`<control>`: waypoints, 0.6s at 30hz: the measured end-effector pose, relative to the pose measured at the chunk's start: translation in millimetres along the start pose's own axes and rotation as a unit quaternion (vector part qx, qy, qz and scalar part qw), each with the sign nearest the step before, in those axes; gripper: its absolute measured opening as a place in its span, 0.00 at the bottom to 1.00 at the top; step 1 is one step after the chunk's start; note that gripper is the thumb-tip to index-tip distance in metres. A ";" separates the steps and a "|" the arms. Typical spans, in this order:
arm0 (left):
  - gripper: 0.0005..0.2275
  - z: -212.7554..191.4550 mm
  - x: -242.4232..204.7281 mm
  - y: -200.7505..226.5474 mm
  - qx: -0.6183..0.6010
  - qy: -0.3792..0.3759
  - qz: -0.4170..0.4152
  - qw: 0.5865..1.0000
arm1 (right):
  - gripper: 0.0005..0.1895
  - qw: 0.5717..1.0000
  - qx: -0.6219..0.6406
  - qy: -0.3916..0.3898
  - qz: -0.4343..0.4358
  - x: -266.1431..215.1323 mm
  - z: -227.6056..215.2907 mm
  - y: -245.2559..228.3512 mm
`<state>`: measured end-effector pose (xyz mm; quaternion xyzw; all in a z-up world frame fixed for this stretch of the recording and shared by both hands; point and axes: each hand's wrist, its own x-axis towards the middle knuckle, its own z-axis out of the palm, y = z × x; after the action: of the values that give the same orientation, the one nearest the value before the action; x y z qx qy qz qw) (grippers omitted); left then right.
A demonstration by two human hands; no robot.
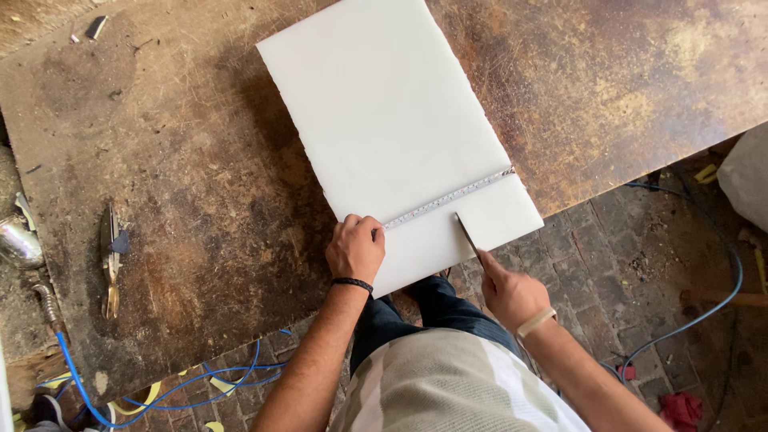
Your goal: The person measures and marks a white foam sheet using a metal ruler and a utility knife, then cuts along the marked lines. They repeat the process on a second foam piece, using a wooden straightedge to guide the cuts and ensure straight edges.
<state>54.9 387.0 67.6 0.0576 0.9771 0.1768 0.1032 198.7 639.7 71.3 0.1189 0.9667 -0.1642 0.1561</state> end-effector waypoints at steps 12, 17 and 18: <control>0.05 -57.5 58.1 17.2 -0.059 -0.028 -0.096 0.993 | 0.29 0.978 0.189 0.089 0.002 47.3 -76.3 10.7; 0.04 -105.9 160.6 14.0 -0.061 0.024 -0.108 0.992 | 0.27 0.976 0.203 0.075 -0.007 100.8 -94.8 -40.0; 0.04 -115.7 184.4 10.3 -0.059 0.030 -0.113 0.991 | 0.27 0.978 0.201 0.060 -0.004 108.6 -94.7 -48.5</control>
<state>-149.3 385.5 143.9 -0.0645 0.9678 0.2233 0.0965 59.9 648.2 132.8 0.1533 0.9222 -0.3480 0.0700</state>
